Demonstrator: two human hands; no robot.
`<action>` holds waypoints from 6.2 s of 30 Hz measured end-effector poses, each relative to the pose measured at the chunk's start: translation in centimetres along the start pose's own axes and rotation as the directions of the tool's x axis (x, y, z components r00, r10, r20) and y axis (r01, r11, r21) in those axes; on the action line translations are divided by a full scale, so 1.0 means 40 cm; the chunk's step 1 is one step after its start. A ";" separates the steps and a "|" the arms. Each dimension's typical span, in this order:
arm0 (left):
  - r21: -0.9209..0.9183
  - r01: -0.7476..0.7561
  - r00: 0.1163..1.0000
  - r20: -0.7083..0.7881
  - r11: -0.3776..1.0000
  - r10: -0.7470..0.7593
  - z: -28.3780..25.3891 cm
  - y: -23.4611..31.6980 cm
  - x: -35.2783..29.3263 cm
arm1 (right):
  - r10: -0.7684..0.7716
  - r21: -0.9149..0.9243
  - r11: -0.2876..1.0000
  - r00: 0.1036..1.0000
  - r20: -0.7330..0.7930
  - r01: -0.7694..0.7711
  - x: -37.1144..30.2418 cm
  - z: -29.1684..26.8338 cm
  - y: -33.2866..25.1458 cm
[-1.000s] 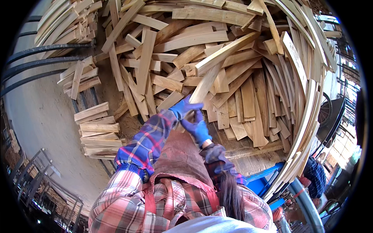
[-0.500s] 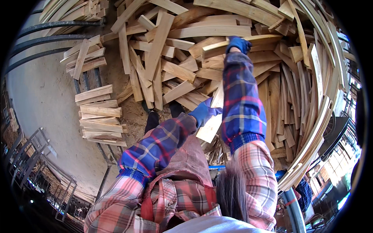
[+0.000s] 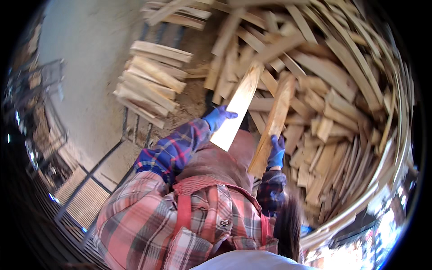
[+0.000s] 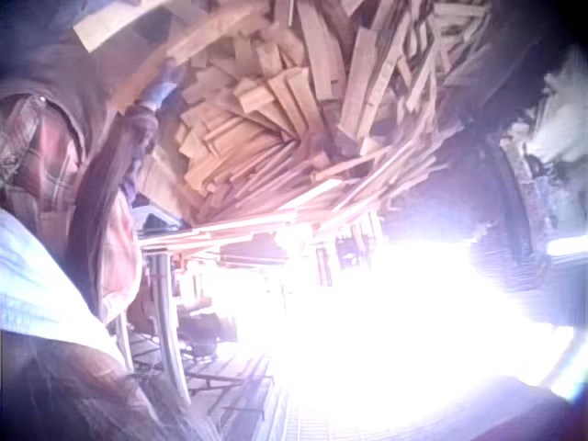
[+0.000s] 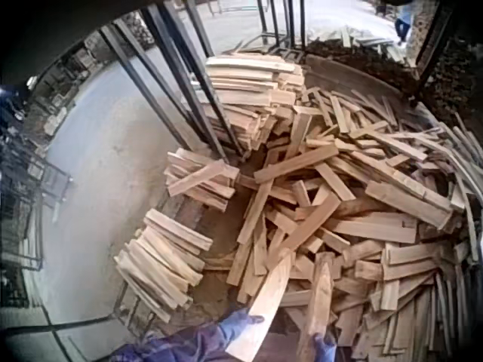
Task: The person walks through a workshop and picks up a wooden plank, placing it into a machine. They then walk to a large pile of cut wood pieces and repeatedly pick up individual planks, inspect them, and stack them neatly on a metal rack.
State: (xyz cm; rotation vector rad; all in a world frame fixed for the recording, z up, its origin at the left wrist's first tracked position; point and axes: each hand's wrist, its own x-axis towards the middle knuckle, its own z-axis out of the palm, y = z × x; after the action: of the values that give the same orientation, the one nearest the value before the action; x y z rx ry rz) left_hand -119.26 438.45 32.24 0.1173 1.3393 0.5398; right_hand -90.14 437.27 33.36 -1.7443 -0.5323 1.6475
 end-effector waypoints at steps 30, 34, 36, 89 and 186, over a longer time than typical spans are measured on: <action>-0.256 0.234 0.964 -0.062 0.938 -0.258 -0.284 -0.127 0.014 | 0.007 -0.275 0.958 0.965 -0.263 -0.082 0.080 -0.093 0.120; -0.037 0.287 0.948 -0.132 0.957 -0.289 -0.114 -0.069 0.066 | 0.033 0.145 0.989 0.933 -0.358 0.020 0.170 -0.199 -0.097; 0.033 0.270 0.958 -0.113 0.962 -0.265 -0.018 -0.045 0.085 | 0.135 0.383 0.923 0.967 -0.216 -0.043 0.253 -0.231 -0.172; -0.031 0.251 0.854 0.478 0.967 -0.207 0.275 0.117 0.024 | -0.131 -0.884 0.149 0.877 -0.462 -0.444 0.293 -0.119 -0.383; 0.051 0.254 0.873 0.419 0.966 -0.251 0.216 0.041 -0.073 | -0.106 0.001 0.994 0.940 -0.324 0.112 -0.188 0.234 -0.078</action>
State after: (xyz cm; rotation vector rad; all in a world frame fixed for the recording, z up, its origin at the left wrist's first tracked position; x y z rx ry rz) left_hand -111.96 440.52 37.58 0.0477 0.9082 0.2729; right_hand -99.75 435.96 41.10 -1.8868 -0.4465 1.2517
